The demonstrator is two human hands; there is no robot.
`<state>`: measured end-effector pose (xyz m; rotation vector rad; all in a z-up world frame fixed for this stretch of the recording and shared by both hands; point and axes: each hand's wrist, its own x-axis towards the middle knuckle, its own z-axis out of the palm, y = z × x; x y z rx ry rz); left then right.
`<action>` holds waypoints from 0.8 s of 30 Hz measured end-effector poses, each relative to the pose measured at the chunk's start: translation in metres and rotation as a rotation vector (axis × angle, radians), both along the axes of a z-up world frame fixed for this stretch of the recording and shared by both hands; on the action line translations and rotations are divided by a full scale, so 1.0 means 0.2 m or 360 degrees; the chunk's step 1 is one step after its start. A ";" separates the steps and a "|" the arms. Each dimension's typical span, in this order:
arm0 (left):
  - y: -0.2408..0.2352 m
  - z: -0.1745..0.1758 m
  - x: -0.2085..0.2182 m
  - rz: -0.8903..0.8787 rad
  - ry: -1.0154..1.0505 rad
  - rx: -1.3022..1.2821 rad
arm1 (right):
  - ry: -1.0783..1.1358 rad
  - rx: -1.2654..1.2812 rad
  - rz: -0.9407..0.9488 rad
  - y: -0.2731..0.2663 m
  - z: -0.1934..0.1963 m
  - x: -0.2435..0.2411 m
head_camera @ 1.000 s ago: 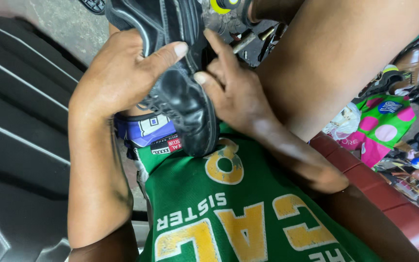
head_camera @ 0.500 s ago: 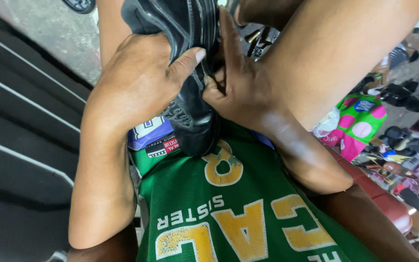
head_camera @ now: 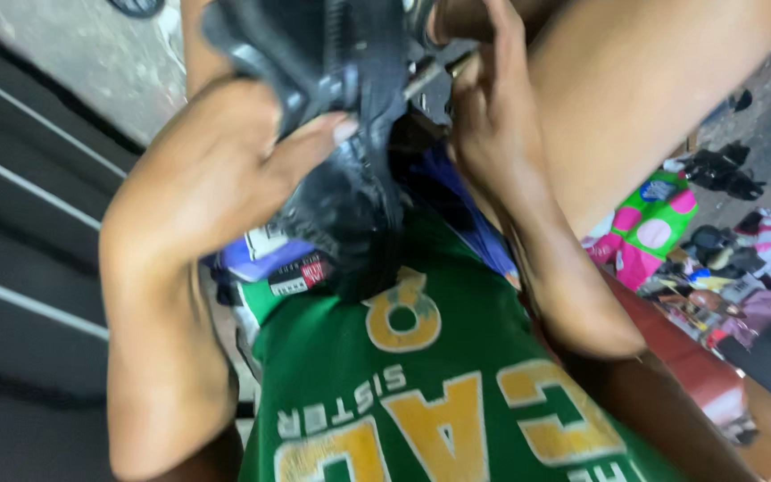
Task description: The person holds a black shoe and repeatedly rubs its upper and sole with their hands. They rotate the shoe to access different areas, including the toe, sides, and heel, while seated on the floor.
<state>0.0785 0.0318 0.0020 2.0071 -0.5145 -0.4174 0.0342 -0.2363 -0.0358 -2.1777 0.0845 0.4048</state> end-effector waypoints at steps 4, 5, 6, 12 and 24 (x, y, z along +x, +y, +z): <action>0.07 -0.01 -0.04 0.0145 0.0789 0.0493 | 0.0255 0.0551 -0.0253 0.05 0.06 -0.02; 0.04 -0.02 -0.08 0.0183 0.0564 0.0299 | 0.0199 0.0567 -0.0141 0.05 0.05 -0.01; 0.03 -0.04 -0.07 0.0207 0.0312 0.0099 | 0.0047 0.0503 0.0034 0.06 0.04 0.01; -0.02 -0.09 -0.10 0.0198 0.0220 -0.0218 | 0.0008 0.0321 0.0435 0.10 0.03 -0.01; -0.18 -0.13 -0.06 0.0052 0.0230 0.0307 | -0.0122 -0.0015 0.0488 0.11 0.05 -0.03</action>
